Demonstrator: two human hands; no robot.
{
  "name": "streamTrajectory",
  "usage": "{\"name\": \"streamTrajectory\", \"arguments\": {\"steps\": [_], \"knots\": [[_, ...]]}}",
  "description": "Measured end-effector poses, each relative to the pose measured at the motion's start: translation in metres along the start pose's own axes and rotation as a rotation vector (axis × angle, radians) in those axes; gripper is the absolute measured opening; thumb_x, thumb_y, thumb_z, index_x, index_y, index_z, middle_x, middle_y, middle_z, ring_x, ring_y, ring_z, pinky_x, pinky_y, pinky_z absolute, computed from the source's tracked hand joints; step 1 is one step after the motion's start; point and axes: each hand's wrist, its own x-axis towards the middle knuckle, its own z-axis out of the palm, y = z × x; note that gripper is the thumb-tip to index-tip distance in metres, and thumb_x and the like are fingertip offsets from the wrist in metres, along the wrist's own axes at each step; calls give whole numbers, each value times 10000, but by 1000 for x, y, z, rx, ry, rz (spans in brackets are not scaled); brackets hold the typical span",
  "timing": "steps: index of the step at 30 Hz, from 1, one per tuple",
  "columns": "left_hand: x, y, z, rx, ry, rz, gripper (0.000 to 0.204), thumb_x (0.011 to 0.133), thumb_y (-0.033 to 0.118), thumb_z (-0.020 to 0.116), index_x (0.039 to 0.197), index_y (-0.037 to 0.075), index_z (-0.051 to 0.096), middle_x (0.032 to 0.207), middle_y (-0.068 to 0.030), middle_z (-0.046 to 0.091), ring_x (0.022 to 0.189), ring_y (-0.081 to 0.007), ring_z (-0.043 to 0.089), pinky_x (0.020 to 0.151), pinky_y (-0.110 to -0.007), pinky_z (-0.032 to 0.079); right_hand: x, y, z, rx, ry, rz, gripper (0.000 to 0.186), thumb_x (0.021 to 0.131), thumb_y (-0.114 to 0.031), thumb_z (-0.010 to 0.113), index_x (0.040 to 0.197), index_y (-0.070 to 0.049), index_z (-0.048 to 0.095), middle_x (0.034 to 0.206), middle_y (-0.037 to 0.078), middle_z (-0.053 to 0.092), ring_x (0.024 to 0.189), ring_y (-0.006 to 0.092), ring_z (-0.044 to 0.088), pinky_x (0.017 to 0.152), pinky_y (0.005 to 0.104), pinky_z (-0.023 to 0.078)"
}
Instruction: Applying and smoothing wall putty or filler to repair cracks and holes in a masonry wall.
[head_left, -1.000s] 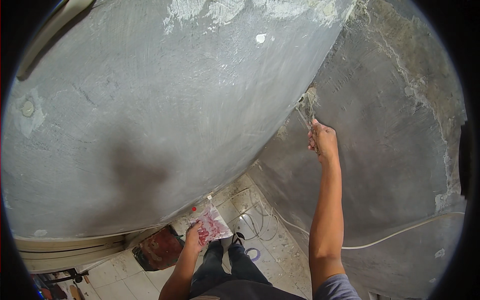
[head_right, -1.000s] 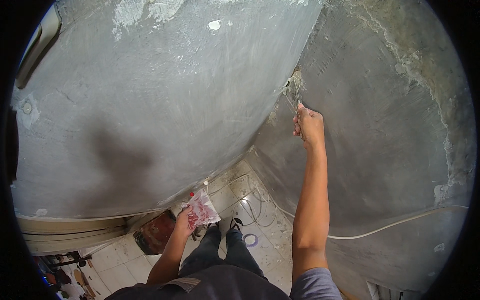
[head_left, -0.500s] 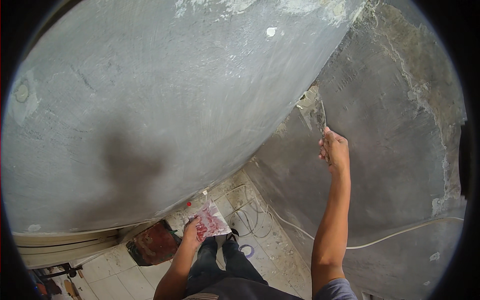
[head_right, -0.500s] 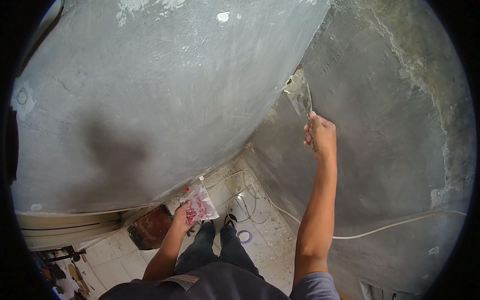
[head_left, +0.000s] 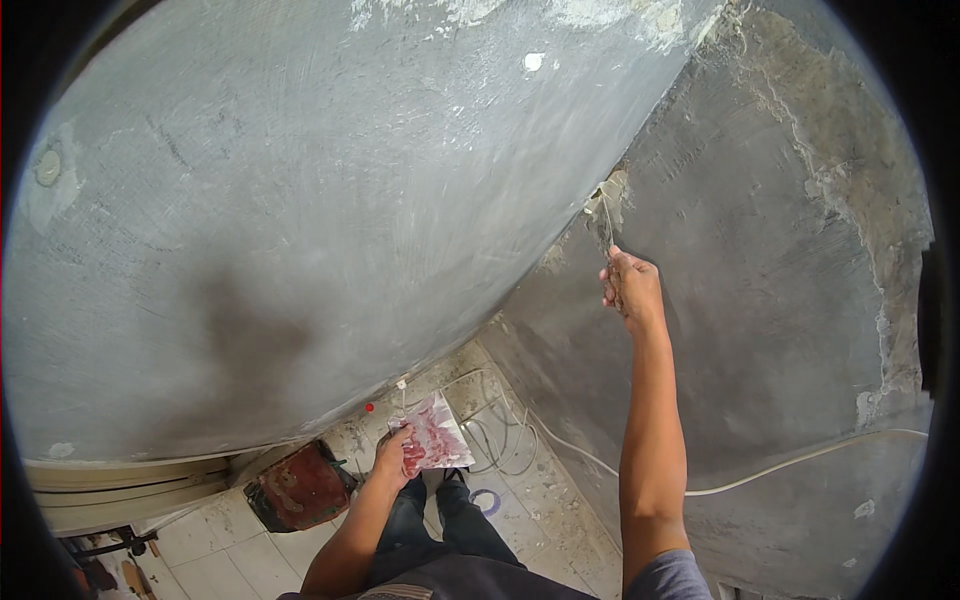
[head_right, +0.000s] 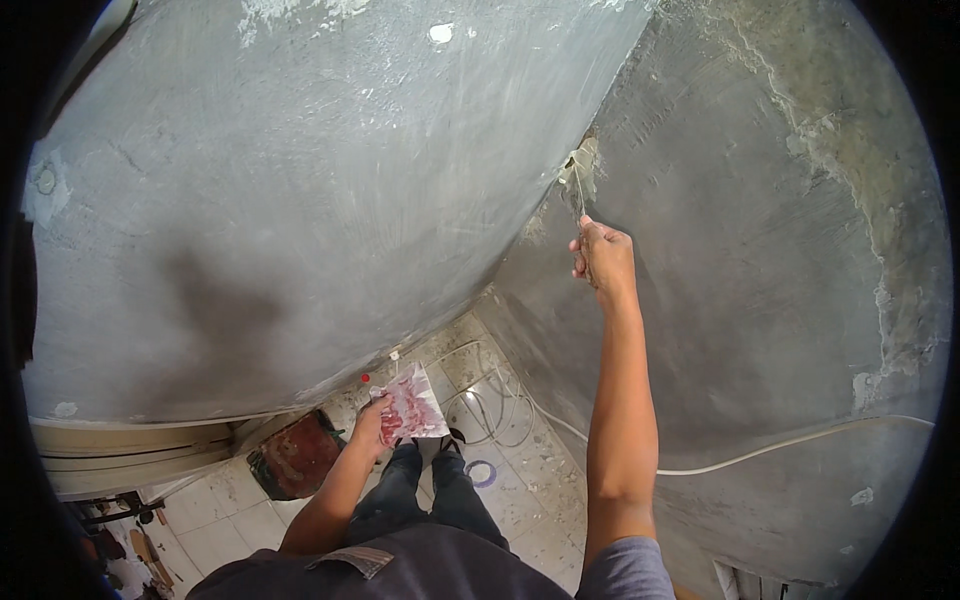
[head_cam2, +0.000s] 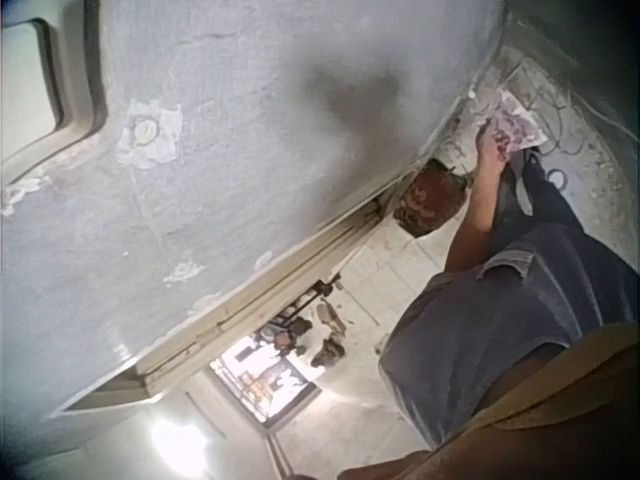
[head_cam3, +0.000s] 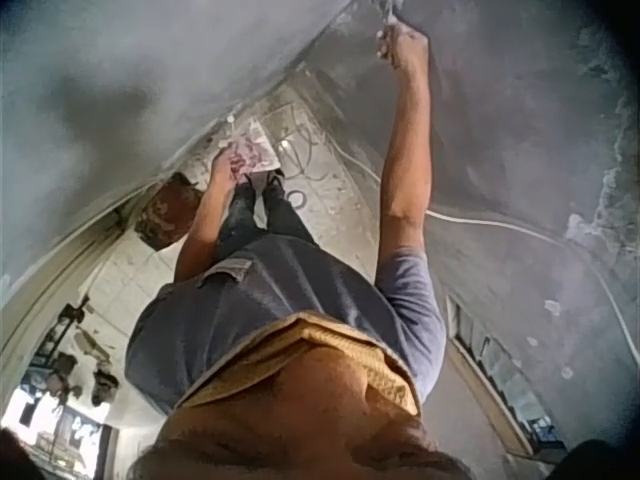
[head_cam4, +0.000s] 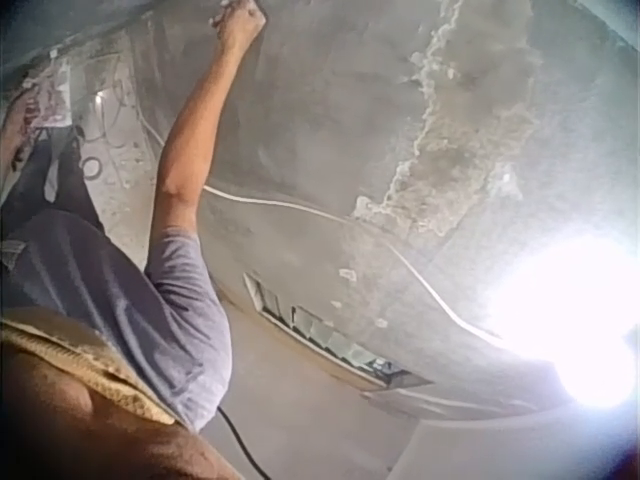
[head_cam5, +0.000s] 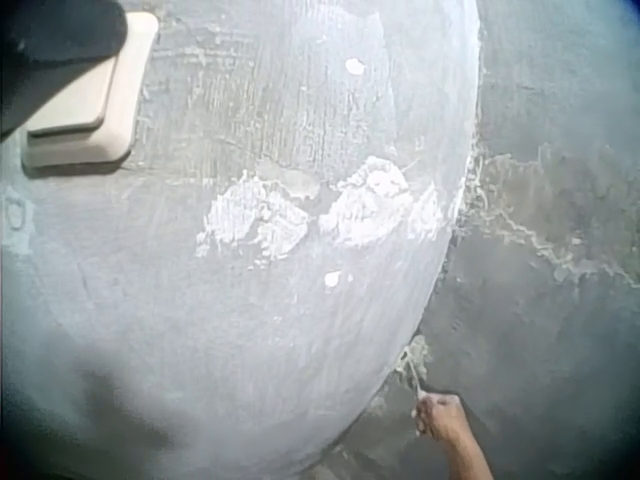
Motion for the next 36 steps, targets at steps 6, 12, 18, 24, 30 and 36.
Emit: {"name": "streamTrajectory", "arguments": {"steps": [6,12,18,24,30,36], "knots": [[-6,5,-10,10,27,16,111,864,197,608,943,124,578,722,-39,560,562,-190,570,504,-336,498,16,9,10,35,-21,-4,314,926,-246,557,685,-44,548,558,25,503,398,111,441,390,278,400],[-8,5,-16,-40,27,-6,103,880,187,591,954,117,572,723,-32,560,561,-180,568,529,-339,507,16,13,16,55,39,-47,316,921,-263,568,682,-57,547,538,8,489,397,110,446,395,272,405],[-5,3,-15,-94,-23,25,113,880,143,588,965,69,590,811,-47,604,620,-189,615,562,-337,541,-7,-1,9,-9,152,-36,324,932,-224,544,662,-44,545,542,15,496,396,97,423,392,271,387],[-18,9,24,31,-44,25,93,867,186,616,918,122,573,673,-28,553,515,-166,550,473,-327,484,-42,-13,-21,-162,197,-105,326,933,-233,540,721,3,612,556,12,494,393,97,418,396,275,388],[-19,13,72,-7,-178,-5,133,862,197,634,944,105,586,678,-43,550,478,-176,550,395,-308,434,-91,-26,-22,-669,305,-579,248,888,-138,606,1073,14,668,597,55,535,498,142,501,512,290,427],[-56,45,156,-17,-365,95,137,878,180,622,980,100,576,784,-33,579,590,-158,585,501,-311,498,-133,-33,-28,-940,322,-912,337,799,-63,691,1131,-37,641,659,112,548,515,217,512,518,315,430]]}}
